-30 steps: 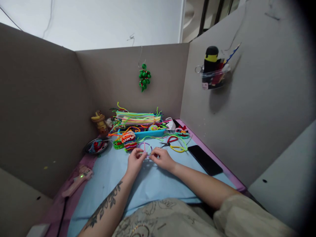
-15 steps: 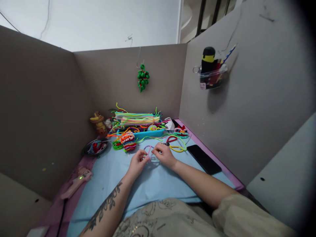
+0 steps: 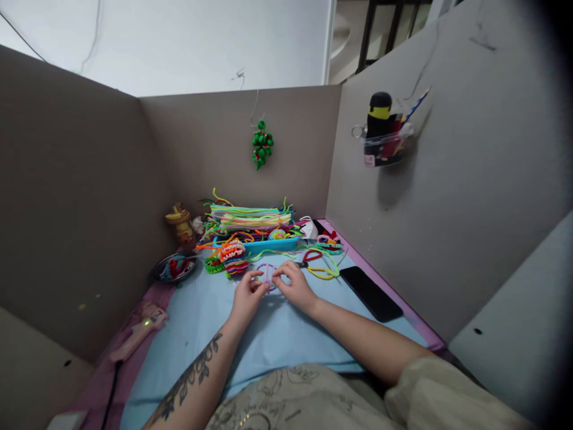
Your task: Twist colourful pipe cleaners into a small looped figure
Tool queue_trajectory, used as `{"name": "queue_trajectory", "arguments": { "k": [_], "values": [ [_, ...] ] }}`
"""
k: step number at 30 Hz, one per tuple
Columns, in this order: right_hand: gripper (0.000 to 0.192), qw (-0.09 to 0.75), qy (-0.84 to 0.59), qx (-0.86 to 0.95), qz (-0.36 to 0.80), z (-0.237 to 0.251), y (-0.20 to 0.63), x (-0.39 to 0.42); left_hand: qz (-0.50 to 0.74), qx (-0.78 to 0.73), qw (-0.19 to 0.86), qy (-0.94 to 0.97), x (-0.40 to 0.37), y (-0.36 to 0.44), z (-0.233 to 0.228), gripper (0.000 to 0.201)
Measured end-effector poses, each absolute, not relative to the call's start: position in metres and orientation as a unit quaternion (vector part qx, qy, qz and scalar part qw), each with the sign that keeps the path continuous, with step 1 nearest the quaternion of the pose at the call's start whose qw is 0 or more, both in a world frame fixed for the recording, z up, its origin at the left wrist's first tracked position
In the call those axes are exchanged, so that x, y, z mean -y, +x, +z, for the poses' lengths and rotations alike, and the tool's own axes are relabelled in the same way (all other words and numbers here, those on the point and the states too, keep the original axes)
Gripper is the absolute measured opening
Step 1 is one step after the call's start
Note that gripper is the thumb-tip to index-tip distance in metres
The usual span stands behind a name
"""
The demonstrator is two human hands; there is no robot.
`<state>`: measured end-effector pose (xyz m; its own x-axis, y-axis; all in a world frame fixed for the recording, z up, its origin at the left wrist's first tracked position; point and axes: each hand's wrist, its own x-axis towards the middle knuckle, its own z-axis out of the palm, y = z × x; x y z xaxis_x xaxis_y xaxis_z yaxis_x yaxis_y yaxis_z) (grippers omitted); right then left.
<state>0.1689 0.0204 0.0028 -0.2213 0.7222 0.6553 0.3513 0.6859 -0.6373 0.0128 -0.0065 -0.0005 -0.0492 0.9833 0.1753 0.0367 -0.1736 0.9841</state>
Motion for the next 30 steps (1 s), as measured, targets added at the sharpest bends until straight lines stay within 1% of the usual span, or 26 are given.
{"name": "queue_trajectory", "arguments": {
  "k": [4, 7, 10, 13, 16, 17, 19, 22, 26, 30],
  "values": [
    [0.01, 0.509, -0.376, 0.763, 0.13, 0.002, 0.169, -0.019, 0.536, -0.486, 0.416, 0.551, 0.007, 0.014, 0.0, 0.04],
    [0.01, 0.495, -0.371, 0.773, 0.139, -0.001, 0.17, -0.022, 0.523, -0.482, 0.412, 0.57, 0.006, 0.012, -0.002, 0.038],
    [0.003, 0.486, -0.377, 0.763, 0.196, -0.004, 0.169, -0.024, 0.506, -0.48, 0.396, 0.597, 0.007, 0.011, -0.004, 0.037],
    [0.009, 0.474, -0.396, 0.737, 0.273, -0.005, 0.168, -0.028, 0.506, -0.487, 0.365, 0.611, 0.007, 0.011, -0.005, 0.039],
    [0.013, 0.481, -0.404, 0.699, 0.341, -0.004, 0.169, -0.032, 0.547, -0.502, 0.31, 0.594, 0.007, 0.01, -0.003, 0.048],
    [0.014, 0.49, -0.403, 0.681, 0.365, -0.004, 0.17, -0.033, 0.563, -0.508, 0.289, 0.584, 0.007, 0.01, -0.002, 0.048],
    [0.016, 0.511, -0.396, 0.642, 0.413, -0.005, 0.171, -0.036, 0.579, -0.516, 0.267, 0.571, 0.006, 0.008, -0.002, 0.042],
    [0.02, 0.536, -0.367, 0.599, 0.468, -0.005, 0.171, -0.04, 0.569, -0.517, 0.288, 0.571, 0.007, 0.008, -0.002, 0.032],
    [0.021, 0.539, -0.33, 0.57, 0.526, -0.006, 0.17, -0.041, 0.547, -0.49, 0.344, 0.585, 0.012, 0.015, -0.001, 0.04],
    [0.019, 0.515, -0.329, 0.538, 0.581, -0.006, 0.167, -0.037, 0.545, -0.473, 0.385, 0.576, 0.014, 0.019, 0.002, 0.046]
  ]
}}
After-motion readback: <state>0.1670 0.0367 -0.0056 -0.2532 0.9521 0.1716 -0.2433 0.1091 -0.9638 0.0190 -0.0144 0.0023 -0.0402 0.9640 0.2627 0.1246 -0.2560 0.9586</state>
